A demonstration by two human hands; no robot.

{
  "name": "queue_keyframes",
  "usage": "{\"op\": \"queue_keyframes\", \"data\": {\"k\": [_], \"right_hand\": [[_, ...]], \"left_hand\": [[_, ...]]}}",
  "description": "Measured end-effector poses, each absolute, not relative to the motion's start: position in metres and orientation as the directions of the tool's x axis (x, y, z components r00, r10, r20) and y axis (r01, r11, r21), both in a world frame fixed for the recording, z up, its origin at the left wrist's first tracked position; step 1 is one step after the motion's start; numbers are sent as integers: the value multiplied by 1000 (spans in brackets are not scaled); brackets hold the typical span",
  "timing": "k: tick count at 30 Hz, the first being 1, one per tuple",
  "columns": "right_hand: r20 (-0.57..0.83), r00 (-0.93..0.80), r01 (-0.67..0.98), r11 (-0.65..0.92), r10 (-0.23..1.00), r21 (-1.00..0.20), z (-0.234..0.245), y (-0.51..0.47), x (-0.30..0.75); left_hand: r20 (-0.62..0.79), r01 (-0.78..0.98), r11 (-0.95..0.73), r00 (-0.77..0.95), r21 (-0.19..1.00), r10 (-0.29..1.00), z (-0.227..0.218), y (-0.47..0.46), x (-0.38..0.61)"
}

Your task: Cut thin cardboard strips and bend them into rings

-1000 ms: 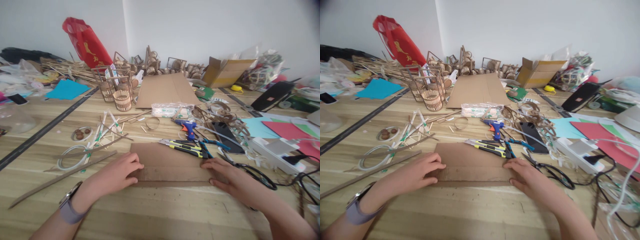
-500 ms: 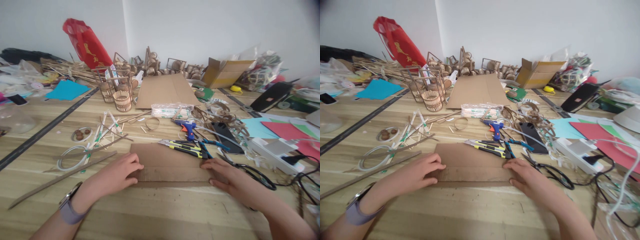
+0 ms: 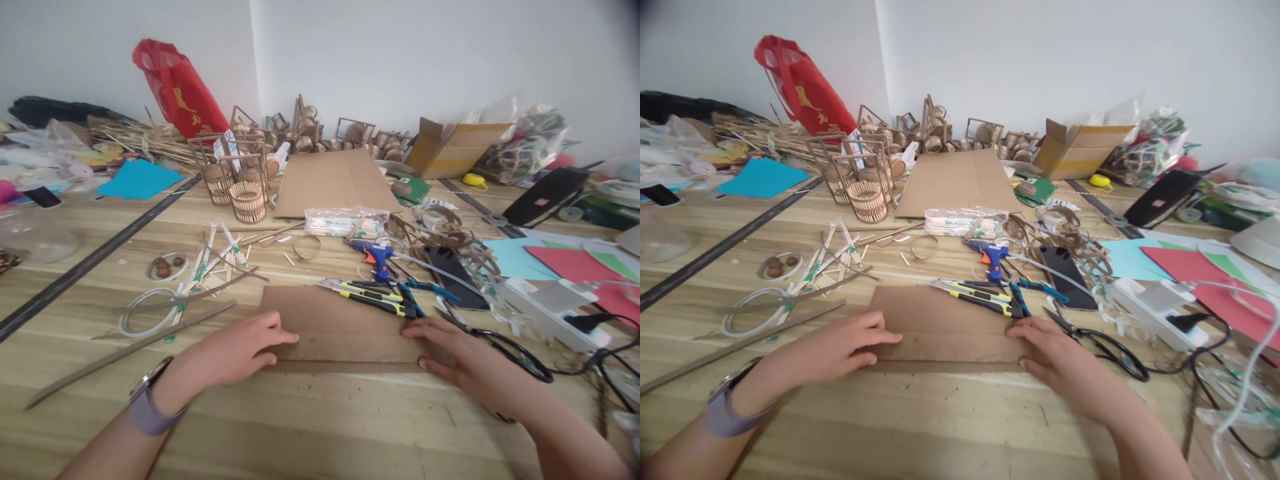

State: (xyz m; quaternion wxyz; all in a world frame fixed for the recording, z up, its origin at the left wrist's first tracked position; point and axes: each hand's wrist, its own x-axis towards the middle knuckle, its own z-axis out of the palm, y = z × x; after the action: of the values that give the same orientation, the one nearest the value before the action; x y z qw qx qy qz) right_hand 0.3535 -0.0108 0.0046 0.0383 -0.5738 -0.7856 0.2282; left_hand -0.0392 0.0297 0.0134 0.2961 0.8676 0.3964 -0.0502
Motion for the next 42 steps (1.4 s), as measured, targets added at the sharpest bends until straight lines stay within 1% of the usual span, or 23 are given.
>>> {"op": "queue_keyframes", "data": {"k": [3, 8, 11, 12, 16, 19, 21, 25, 27, 31, 34, 36, 40, 42], "right_hand": [[-205, -332, 890, 233, 921, -392, 6, -10, 353], [-197, -334, 885, 234, 922, -402, 0, -8, 358], [-155, -347, 871, 256, 925, -420, -10, -7, 365], [-144, -352, 867, 263, 925, -424, -13, -7, 367], [-138, -371, 856, 281, 918, -434, -20, -6, 372], [-140, -363, 862, 274, 921, -427, -20, -5, 371], [-142, -358, 864, 269, 923, -425, -17, -4, 368], [-187, -348, 874, 246, 919, -419, -3, -5, 359], [-203, -340, 880, 235, 918, -412, 3, -7, 354], [-187, -337, 883, 240, 923, -404, 9, -8, 350], [-173, -342, 871, 242, 924, -428, 9, -7, 352], [-146, -315, 866, 221, 938, -449, 10, -5, 353], [30, -174, 874, 168, 984, -455, 17, 1, 347], [81, -167, 874, 186, 983, -449, 22, 4, 338]], "left_hand": [[-311, 679, -575, 727, 456, 612, 16, 33, -36], [-339, 653, -702, 753, 283, 564, 29, 42, -21], [-374, 613, -755, 773, 233, 512, 36, 49, -6], [-379, 599, -768, 781, 229, 496, 37, 52, 0], [-377, 529, -801, 828, 280, 414, 35, 64, 24], [-408, 506, -804, 836, 312, 368, 31, 69, 41], [-409, 487, -816, 844, 312, 348, 29, 70, 52], [-409, 468, -839, 848, 278, 338, 30, 69, 64], [-406, 471, -834, 849, 287, 339, 31, 68, 65], [-370, 473, -820, 860, 321, 351, 29, 67, 63], [-366, 477, -818, 859, 321, 357, 30, 66, 63], [-358, 469, -823, 864, 321, 353, 31, 66, 63], [-355, 462, -834, 867, 304, 351, 33, 65, 64], [-362, 464, -834, 864, 299, 351, 34, 65, 64]]}}
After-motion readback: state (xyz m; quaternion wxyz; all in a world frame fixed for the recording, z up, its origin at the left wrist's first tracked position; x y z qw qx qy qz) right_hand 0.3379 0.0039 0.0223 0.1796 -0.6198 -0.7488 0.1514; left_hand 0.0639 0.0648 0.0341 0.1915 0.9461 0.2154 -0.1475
